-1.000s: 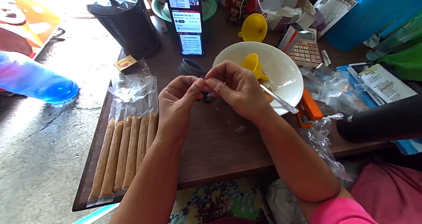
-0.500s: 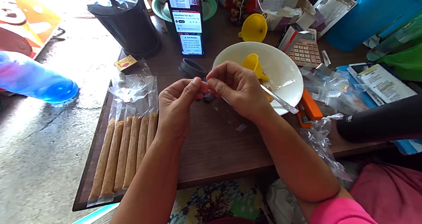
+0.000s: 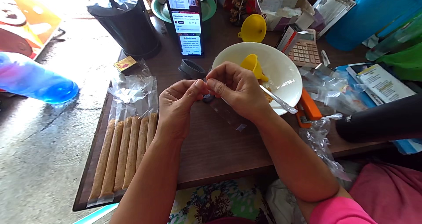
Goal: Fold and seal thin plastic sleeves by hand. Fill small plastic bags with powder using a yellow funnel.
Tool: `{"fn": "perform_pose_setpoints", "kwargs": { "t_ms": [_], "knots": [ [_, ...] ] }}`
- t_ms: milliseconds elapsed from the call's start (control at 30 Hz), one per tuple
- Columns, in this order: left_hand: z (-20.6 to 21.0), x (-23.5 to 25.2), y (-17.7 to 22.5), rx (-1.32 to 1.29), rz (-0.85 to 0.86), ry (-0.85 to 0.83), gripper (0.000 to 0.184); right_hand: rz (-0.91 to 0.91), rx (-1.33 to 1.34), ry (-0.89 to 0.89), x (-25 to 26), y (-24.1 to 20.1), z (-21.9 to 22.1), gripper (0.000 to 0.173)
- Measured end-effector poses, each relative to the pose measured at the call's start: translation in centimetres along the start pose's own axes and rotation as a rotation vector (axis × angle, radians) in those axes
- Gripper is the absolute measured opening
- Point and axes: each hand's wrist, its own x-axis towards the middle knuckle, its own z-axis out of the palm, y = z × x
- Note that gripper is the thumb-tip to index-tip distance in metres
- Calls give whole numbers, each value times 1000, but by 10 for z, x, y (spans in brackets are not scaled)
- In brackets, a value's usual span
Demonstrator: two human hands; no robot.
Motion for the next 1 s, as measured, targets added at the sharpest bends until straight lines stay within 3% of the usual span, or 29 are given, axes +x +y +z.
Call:
{"fn": "perform_pose_setpoints", "kwargs": {
  "t_ms": [533,1000],
  "knots": [
    [1,0,0,3,25,-10,6,122,200,2,0,-4,2,8],
    [0,1,1,-2,28,-31,5,103,209,1,0,-5,2,9]
  ]
}}
